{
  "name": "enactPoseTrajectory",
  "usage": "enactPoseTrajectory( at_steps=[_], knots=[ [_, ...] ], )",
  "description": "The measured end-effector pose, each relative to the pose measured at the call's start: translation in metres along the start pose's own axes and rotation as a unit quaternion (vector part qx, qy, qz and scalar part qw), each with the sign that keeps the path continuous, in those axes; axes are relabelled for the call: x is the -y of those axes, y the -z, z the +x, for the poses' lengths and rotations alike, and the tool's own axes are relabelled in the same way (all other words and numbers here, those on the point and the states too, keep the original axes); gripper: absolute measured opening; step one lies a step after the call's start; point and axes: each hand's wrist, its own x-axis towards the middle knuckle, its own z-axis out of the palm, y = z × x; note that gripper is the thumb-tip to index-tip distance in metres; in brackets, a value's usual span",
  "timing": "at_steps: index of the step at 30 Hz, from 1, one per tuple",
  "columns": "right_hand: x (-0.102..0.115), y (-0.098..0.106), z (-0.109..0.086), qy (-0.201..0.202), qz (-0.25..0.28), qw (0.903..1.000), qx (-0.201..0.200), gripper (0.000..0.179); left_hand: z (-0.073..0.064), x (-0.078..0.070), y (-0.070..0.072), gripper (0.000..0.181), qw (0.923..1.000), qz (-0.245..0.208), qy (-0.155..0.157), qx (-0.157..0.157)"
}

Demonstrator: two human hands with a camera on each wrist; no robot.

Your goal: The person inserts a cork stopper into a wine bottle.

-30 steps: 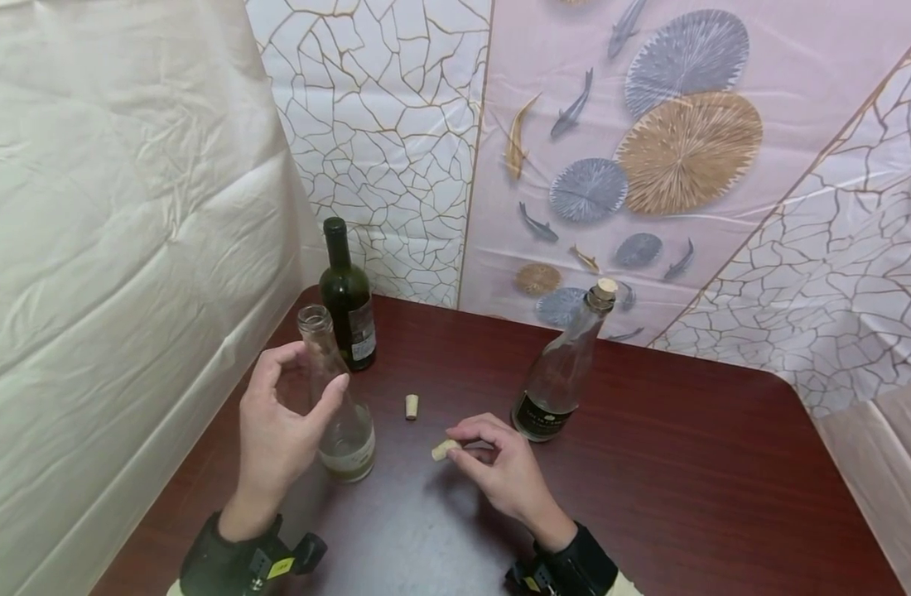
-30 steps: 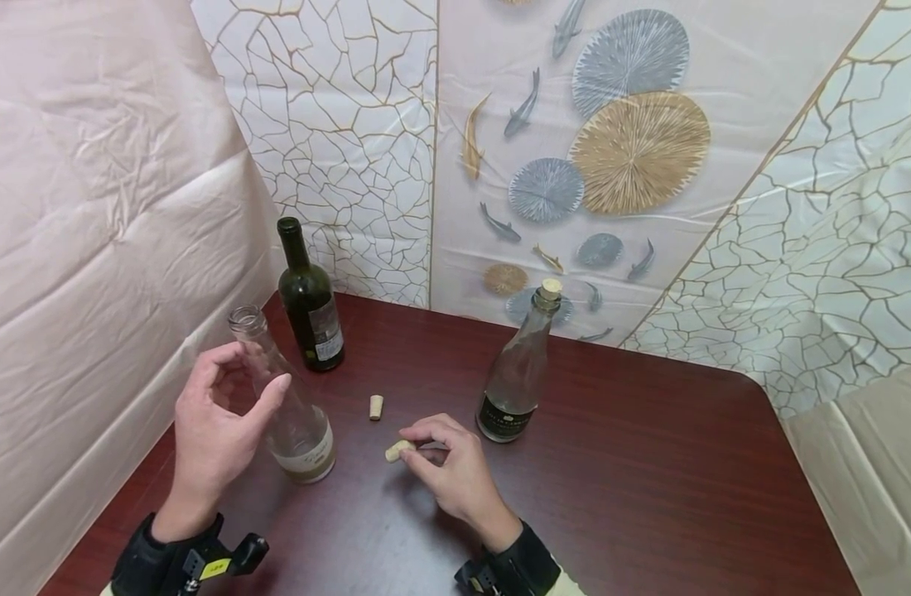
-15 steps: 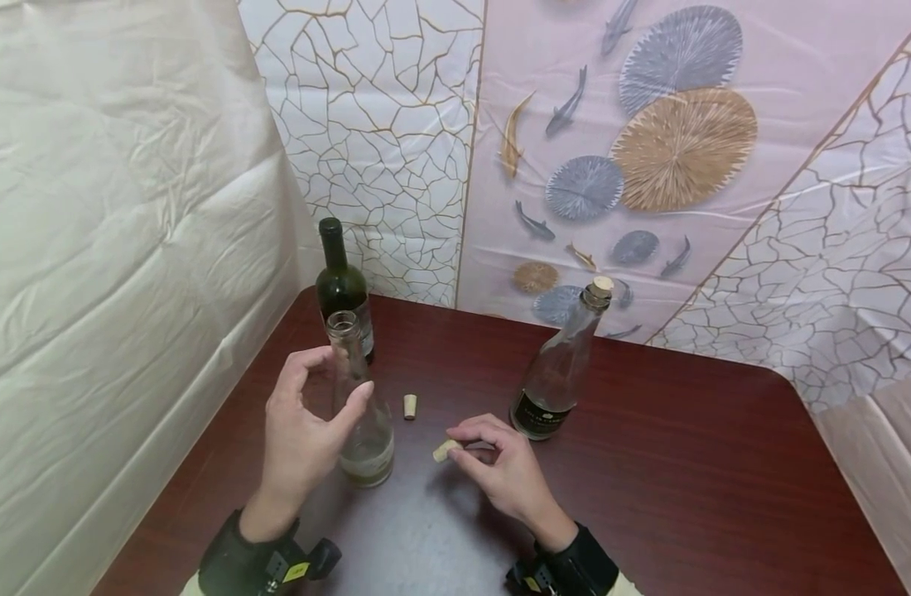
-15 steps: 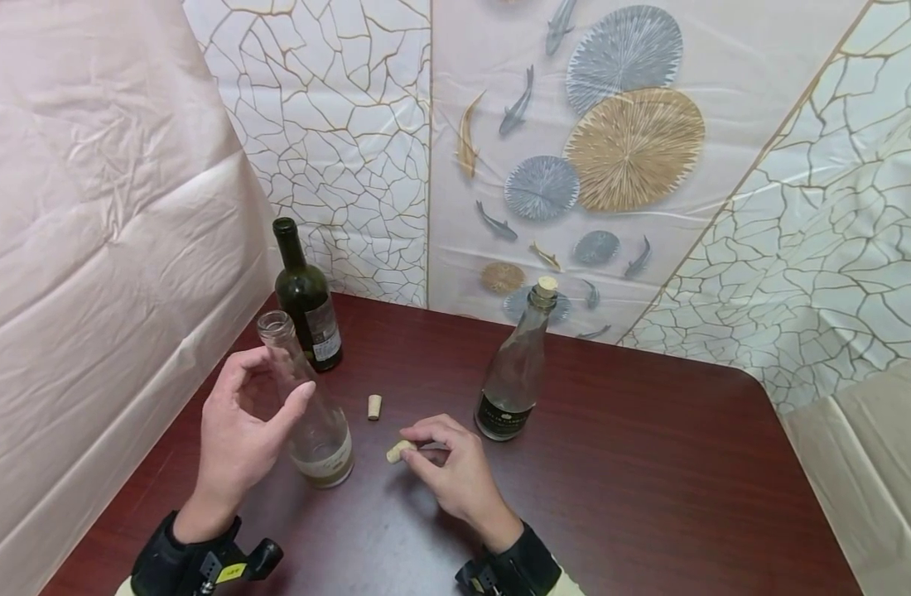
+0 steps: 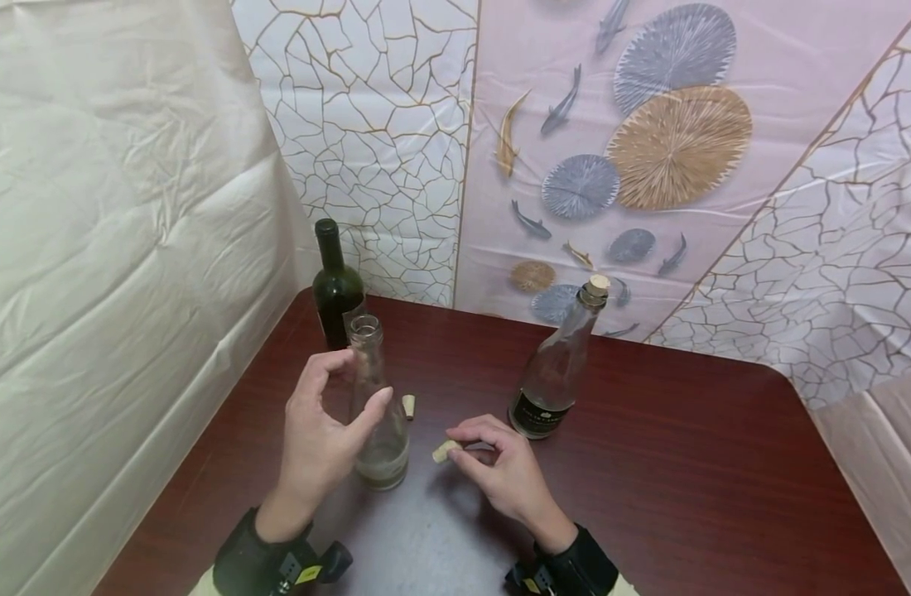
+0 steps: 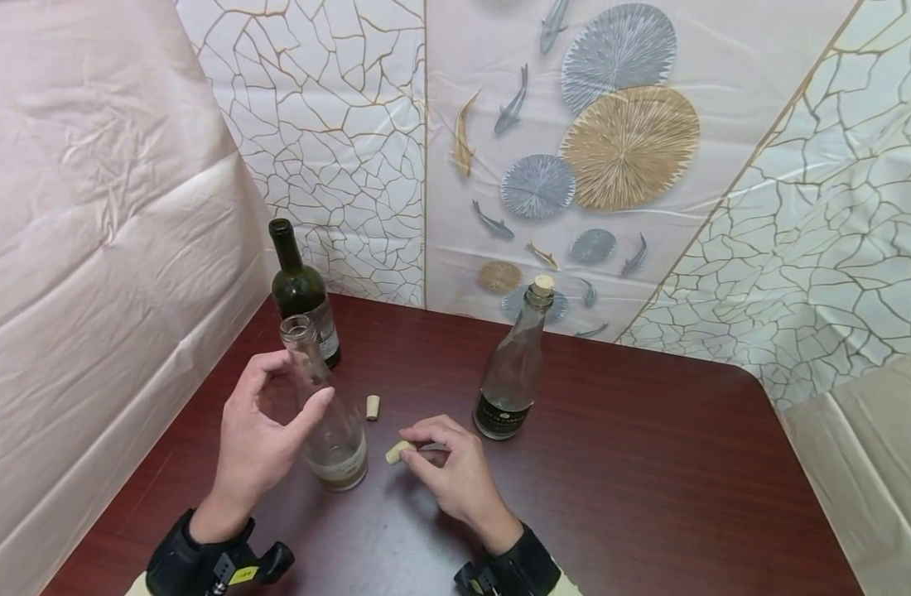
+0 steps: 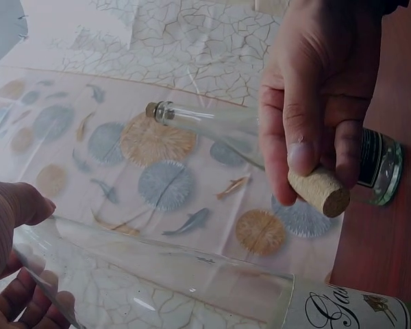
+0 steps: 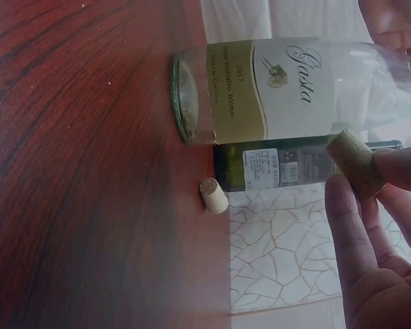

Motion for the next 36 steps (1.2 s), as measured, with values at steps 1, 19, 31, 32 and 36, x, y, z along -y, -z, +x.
enactPoseTrajectory(
  at_steps=[1, 19, 31, 32, 36],
  knots=[
    [0.0, 0.0, 0.0, 0.001, 0.001, 1.0, -0.001, 0.018, 0.0, -0.001, -0.001, 0.047, 1.0, -0.002, -0.002, 0.001],
    [0.001, 0.003, -0.004, 0.014, -0.001, 0.9998, -0.014, 0.02, -0.002, -0.007, -0.011, 0.046, 0.9993, 0.001, 0.011, 0.035],
    [0.003, 0.007, -0.006, 0.008, -0.003, 0.9999, -0.012, 0.019, -0.002, -0.01, -0.022, 0.046, 0.9988, -0.002, 0.005, 0.049],
    [0.003, 0.008, -0.007, 0.009, -0.004, 0.9999, -0.012, 0.019, -0.002, -0.01, -0.023, 0.046, 0.9987, -0.002, 0.004, 0.05],
    [0.004, 0.009, -0.008, 0.015, -0.009, 0.9998, -0.009, 0.018, -0.002, -0.011, -0.026, 0.047, 0.9984, -0.005, 0.008, 0.055]
  ],
)
